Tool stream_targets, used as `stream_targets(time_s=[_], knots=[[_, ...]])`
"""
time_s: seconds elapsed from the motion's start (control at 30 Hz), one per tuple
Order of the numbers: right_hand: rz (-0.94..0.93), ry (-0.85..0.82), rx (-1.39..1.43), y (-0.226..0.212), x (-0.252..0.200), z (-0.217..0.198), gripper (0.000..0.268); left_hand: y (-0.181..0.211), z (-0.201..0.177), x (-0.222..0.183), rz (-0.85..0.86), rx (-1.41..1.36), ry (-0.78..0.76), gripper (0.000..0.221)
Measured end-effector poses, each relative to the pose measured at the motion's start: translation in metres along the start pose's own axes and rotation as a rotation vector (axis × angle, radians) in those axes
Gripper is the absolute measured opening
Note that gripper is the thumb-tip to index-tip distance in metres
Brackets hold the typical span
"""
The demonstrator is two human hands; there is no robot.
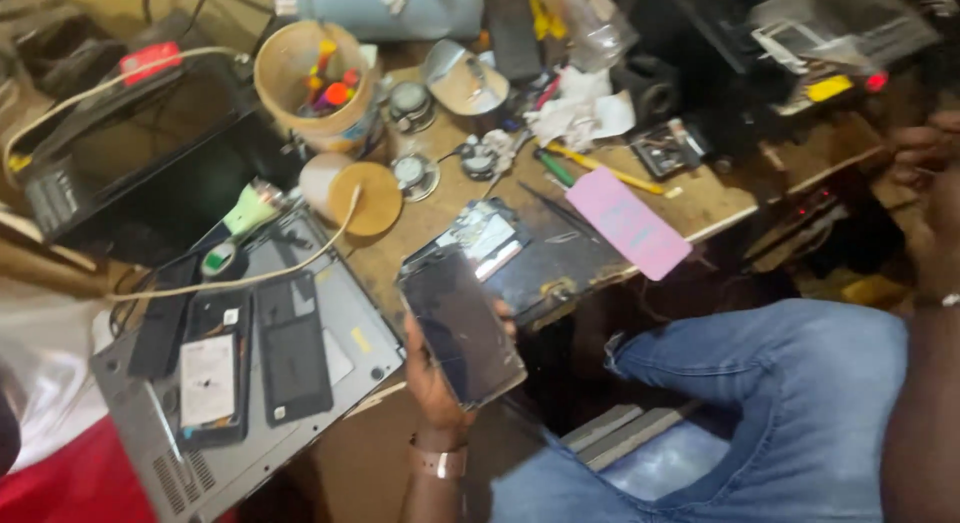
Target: Cleaning the frame and screen of a mobile phone and using a heat gun during the repair process.
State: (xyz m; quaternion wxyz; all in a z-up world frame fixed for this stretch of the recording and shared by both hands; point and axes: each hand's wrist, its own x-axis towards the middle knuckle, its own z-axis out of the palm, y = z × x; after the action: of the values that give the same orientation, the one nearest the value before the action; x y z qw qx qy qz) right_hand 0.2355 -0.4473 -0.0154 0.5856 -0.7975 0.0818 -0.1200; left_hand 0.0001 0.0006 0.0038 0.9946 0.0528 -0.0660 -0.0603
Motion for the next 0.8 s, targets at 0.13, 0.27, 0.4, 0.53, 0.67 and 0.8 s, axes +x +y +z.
stream_targets(time_s=[0.13, 0.27, 0.4, 0.53, 0.67, 0.8], knots=[[-0.027, 0.076, 0.228, -0.020, 0.004, 0.007, 0.026, -0.005, 0.012, 0.005, 0.166, 0.125, 0.009, 0.068], [0.236, 0.052, 0.080, -0.111, -0.051, 0.058, 0.041, -0.005, 0.007, 0.004, 0.136, 0.041, -0.068, 0.070], [0.134, 0.046, 0.032, -0.078, -0.033, 0.056, 0.050, -0.009, 0.012, 0.009, 0.313, 0.233, 0.022, 0.062], [0.195, 0.067, 0.124, -0.100, -0.038, 0.057, 0.048, -0.010, 0.012, 0.007, 0.213, 0.191, 0.012, 0.066], [0.552, 0.242, 0.523, -0.036, 0.024, 0.022, 0.005, -0.008, 0.015, 0.008, 0.193, 0.136, -0.001, 0.068], [0.571, -0.017, 0.716, 0.027, 0.079, 0.007, 0.028, -0.007, -0.006, 0.006, 0.219, 0.116, 0.056, 0.071]])
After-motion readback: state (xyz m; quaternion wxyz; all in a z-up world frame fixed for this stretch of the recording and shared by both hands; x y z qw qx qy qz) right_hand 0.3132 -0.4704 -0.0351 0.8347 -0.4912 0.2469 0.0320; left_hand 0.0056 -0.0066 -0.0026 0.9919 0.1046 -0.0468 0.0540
